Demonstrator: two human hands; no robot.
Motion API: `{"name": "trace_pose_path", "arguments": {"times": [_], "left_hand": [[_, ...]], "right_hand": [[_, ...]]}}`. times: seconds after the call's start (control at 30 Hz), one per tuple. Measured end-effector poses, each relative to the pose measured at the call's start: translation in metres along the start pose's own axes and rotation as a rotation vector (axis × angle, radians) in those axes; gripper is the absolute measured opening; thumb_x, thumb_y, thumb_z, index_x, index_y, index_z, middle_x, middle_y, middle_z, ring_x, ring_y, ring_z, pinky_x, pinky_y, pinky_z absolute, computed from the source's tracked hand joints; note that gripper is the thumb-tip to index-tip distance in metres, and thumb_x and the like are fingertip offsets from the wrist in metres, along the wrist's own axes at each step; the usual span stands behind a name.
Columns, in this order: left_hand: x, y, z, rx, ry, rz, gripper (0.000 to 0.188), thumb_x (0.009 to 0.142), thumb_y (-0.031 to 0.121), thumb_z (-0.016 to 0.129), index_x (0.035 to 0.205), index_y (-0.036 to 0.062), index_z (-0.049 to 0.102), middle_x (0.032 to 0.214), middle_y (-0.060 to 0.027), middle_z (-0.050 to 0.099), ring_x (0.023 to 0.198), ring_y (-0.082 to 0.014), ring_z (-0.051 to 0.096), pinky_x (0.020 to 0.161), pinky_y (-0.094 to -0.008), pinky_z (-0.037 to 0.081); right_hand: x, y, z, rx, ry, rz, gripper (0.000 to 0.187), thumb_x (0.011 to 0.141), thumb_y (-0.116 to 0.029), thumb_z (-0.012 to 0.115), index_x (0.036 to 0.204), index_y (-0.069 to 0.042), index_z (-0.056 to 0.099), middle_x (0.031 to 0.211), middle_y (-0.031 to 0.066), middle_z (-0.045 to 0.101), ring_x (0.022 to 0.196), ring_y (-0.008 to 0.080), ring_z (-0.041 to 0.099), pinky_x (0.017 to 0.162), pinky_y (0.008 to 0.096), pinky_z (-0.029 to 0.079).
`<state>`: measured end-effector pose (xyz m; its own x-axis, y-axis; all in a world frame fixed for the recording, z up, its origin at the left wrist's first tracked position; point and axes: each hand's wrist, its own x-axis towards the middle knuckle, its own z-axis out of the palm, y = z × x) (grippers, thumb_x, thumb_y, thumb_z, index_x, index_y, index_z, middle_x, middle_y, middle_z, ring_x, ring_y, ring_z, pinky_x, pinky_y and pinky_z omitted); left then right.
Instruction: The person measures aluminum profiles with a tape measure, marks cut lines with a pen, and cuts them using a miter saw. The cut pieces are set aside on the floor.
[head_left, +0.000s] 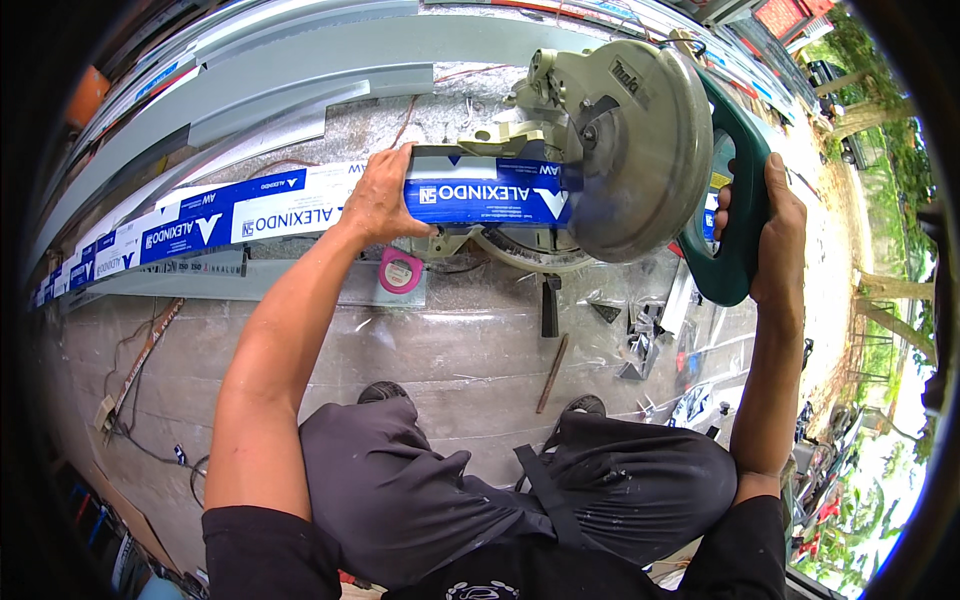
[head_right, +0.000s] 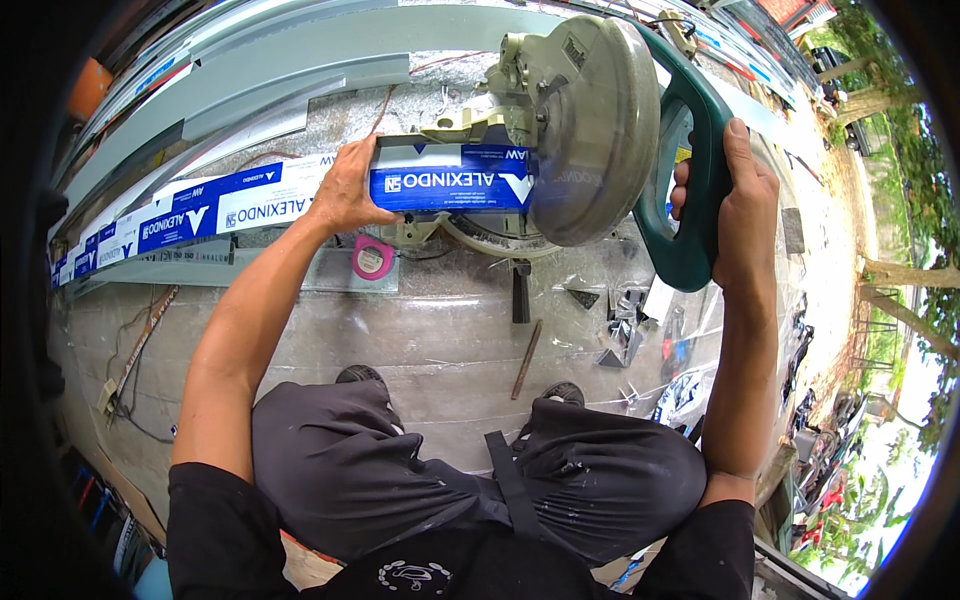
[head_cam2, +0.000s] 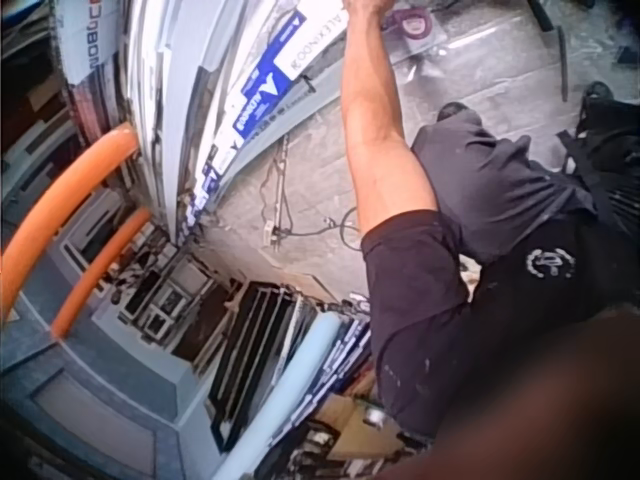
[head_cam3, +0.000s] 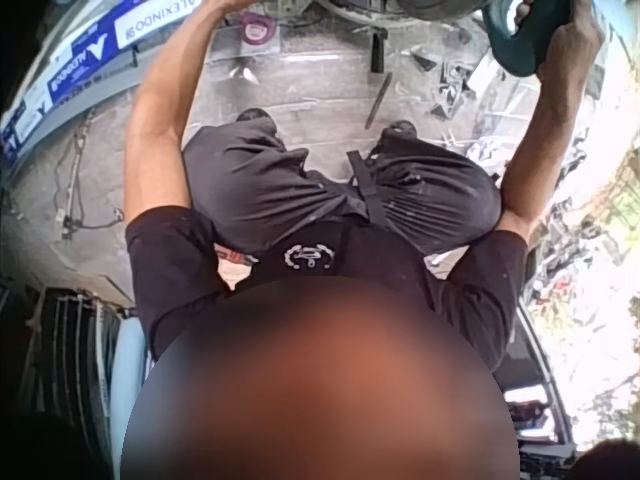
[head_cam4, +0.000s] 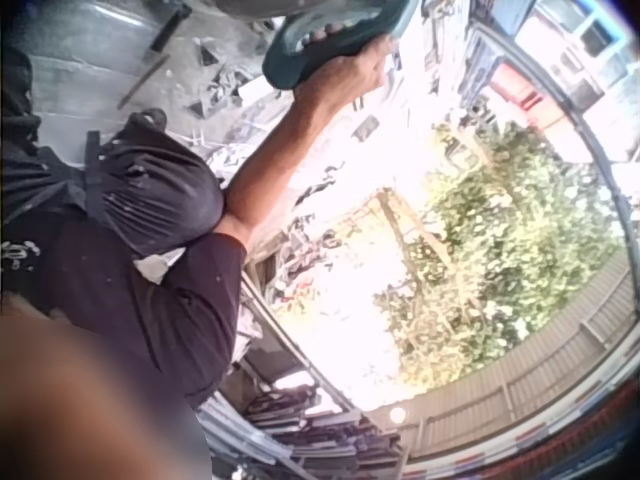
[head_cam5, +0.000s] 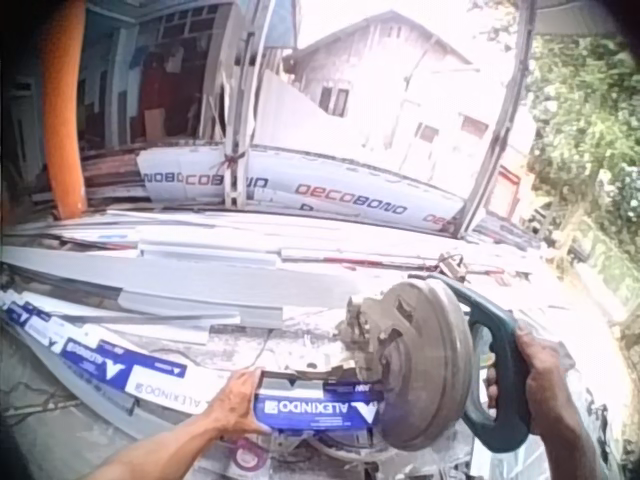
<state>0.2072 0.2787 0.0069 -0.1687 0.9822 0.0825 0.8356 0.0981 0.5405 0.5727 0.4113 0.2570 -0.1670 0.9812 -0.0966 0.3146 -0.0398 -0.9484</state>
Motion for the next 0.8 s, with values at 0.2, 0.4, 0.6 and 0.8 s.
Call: {"name": "trace_pose_path", "arguments": {"times": [0.2,0.4,0.6,0.8], "left_hand": [[-0.002,0.003,-0.002,0.002,0.001,-0.014,0.122,0.052,0.034,0.098,0.15,-0.0016,0.036,0.138,-0.0258,0.055,0.139,-0.0427,0.045,0.119,-0.0463,0.043],[-0.001,0.0,0.001,-0.01,-0.002,-0.023,0.126,0.05,0.034,0.099,0.152,-0.0042,0.036,0.142,-0.0261,0.054,0.139,-0.0414,0.045,0.119,-0.0453,0.042],[0.003,-0.002,0.001,-0.044,-0.003,-0.026,0.125,0.047,0.028,0.1,0.151,-0.0055,0.04,0.143,-0.0266,0.055,0.137,-0.042,0.049,0.118,-0.0449,0.042],[0.002,-0.005,0.005,0.007,0.044,0.025,0.125,0.045,0.024,0.098,0.151,-0.0066,0.039,0.137,-0.0264,0.057,0.131,-0.0425,0.053,0.115,-0.0452,0.043]], "right_hand": [[-0.006,0.011,0.003,0.007,0.007,-0.04,0.054,0.109,-0.051,0.05,0.102,0.001,0.067,0.076,0.0089,0.068,0.058,0.0132,0.065,0.052,0.0275,0.054],[-0.017,0.035,0.008,0.039,0.046,-0.072,0.054,0.11,-0.05,0.05,0.099,0.0,0.067,0.076,0.0079,0.067,0.057,0.0124,0.064,0.052,0.0271,0.053],[-0.024,0.05,0.012,-0.057,0.089,-0.096,0.055,0.109,-0.053,0.049,0.1,-0.003,0.068,0.074,0.0056,0.066,0.058,0.0113,0.063,0.052,0.0268,0.049],[-0.022,0.072,0.012,0.005,0.047,-0.174,0.048,0.11,-0.048,0.053,0.094,-0.004,0.064,0.074,0.0049,0.065,0.06,0.0109,0.061,0.052,0.0262,0.05]]}}
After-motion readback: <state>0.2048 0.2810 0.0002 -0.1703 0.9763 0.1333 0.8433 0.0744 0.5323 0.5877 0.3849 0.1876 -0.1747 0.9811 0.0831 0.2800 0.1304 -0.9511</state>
